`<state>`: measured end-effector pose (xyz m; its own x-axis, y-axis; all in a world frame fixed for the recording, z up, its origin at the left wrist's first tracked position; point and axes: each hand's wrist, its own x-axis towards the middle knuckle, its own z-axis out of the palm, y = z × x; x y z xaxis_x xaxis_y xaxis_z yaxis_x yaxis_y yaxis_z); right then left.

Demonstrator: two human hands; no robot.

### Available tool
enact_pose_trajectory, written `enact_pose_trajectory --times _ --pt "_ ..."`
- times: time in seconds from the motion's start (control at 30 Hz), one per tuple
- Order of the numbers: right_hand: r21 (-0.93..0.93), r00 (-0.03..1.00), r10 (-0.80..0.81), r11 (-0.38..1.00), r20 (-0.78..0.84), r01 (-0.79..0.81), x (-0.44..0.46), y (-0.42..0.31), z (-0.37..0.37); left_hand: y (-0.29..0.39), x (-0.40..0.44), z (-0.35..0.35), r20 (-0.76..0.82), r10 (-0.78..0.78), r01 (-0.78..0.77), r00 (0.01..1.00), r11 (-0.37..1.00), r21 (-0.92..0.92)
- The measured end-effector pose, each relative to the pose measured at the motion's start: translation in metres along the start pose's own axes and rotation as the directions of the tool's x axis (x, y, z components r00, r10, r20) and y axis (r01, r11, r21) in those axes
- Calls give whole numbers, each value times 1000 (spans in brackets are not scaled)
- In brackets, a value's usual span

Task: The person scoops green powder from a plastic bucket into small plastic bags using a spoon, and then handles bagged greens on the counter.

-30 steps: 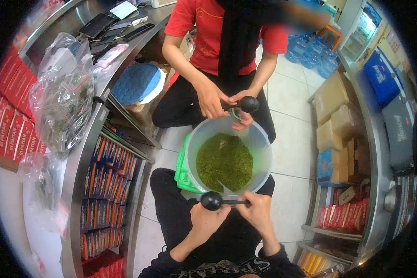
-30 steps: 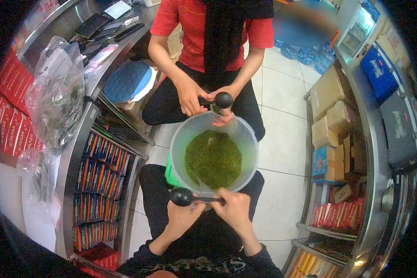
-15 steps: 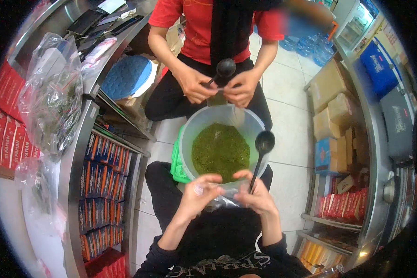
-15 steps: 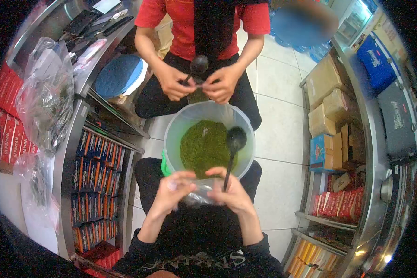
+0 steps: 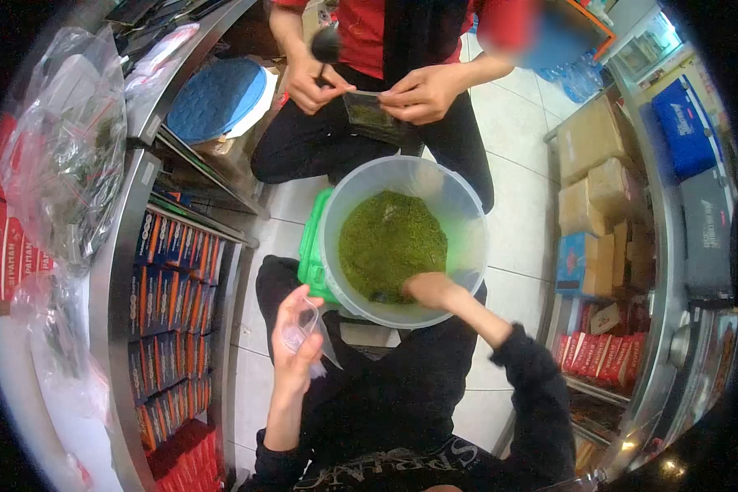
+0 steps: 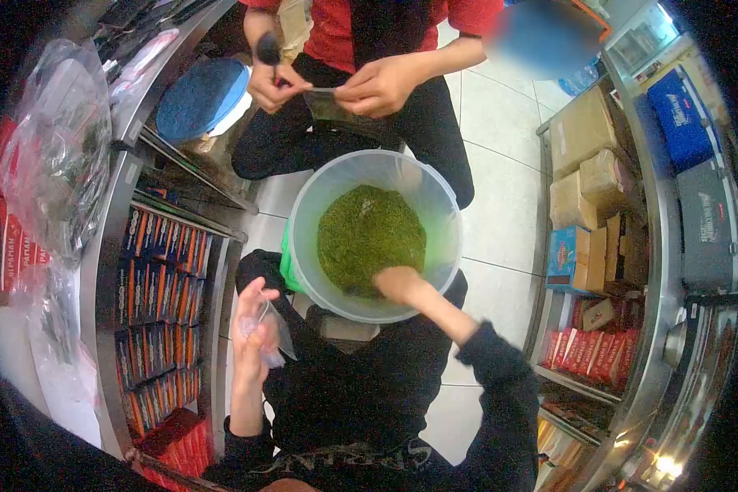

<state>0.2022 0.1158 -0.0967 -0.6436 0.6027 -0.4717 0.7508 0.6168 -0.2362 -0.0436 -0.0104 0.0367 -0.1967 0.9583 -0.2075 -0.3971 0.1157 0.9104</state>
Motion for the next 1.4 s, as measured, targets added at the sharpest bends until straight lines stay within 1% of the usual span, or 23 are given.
enact_pose_trajectory --times 0.03,0.07,0.13,0.2,0.23,0.3,0.37,0.5,0.6,0.67,0.73,0.77,0.8,0.83,0.9,0.93,1.0,1.13,1.2,1.23,1.27,1.33,1.4 --pt "14 958 -283 959 47 283 23 11 25 2 1 2 -6 -61 60 998 992 -109" --pt "13 958 -283 959 46 283 33 18 33 6 1 2 -4 -78 78 997 997 -21" --pt "-343 964 -202 905 174 252 47 36 45 11 1 -3 -22 -12 12 1000 999 34" --pt "-409 946 -63 891 318 197 29 59 40 14 0 -14 -56 81 -73 995 989 126" --pt "-409 944 -65 890 324 202 17 61 26 18 0 -19 -77 55 -46 996 992 114" --pt "-268 922 -48 950 383 161 -4 71 -6 16 4 -24 -139 -7 18 990 997 75" --pt "-180 942 -40 978 334 106 -17 81 -27 6 14 -19 -108 7 -1 994 998 55" --pt "90 979 -44 996 198 26 -42 71 -73 -26 35 3 60 141 -153 988 937 315" --pt "215 991 -35 977 132 6 -64 58 -116 -31 41 22 78 145 -164 986 827 537" --pt "258 995 -27 966 96 1 -67 56 -128 -31 42 26 59 191 -191 980 806 560" --pt "97 995 -85 991 -46 89 -59 44 -129 -34 41 26 27 272 -231 962 759 609" --pt "14 998 -57 998 -35 57 -46 33 -118 -33 38 27 35 273 -237 961 754 613" --pt "-72 999 -28 997 -28 26 -23 23 -99 -29 34 30 -31 214 -165 976 831 532" --pt "-121 999 -11 993 36 15 1 14 -76 -26 31 32 -90 149 -94 985 893 440" --pt "-80 994 -105 991 -20 103 47 6 -13 -22 21 30 -68 160 -113 985 887 448" --pt "-183 986 -160 972 -55 148 76 13 34 -21 15 26 -63 182 -140 981 900 413" --pt "-292 964 -151 933 218 212 74 5 46 -13 2 16 -47 223 -189 974 905 381" --pt "-42 873 -192 971 447 235 53 38 48 -14 -12 -20 -200 222 -133 954 915 380" --pt "43 916 -129 992 381 121 31 63 23 -19 -9 -25 -238 234 -141 943 926 351" --pt "38 913 -124 992 388 119 17 72 9 -23 -6 -26 -246 238 -146 940 929 339" --pt "141 934 -161 983 319 121 3 81 -6 -23 -2 -21 -245 236 -147 940 931 333" --pt "239 954 -180 963 239 122 -22 82 -40 -22 7 -6 -157 237 -185 959 939 289" --pt "397 979 -113 917 169 38 -52 73 -80 -29 17 4 -71 193 -146 979 895 422"
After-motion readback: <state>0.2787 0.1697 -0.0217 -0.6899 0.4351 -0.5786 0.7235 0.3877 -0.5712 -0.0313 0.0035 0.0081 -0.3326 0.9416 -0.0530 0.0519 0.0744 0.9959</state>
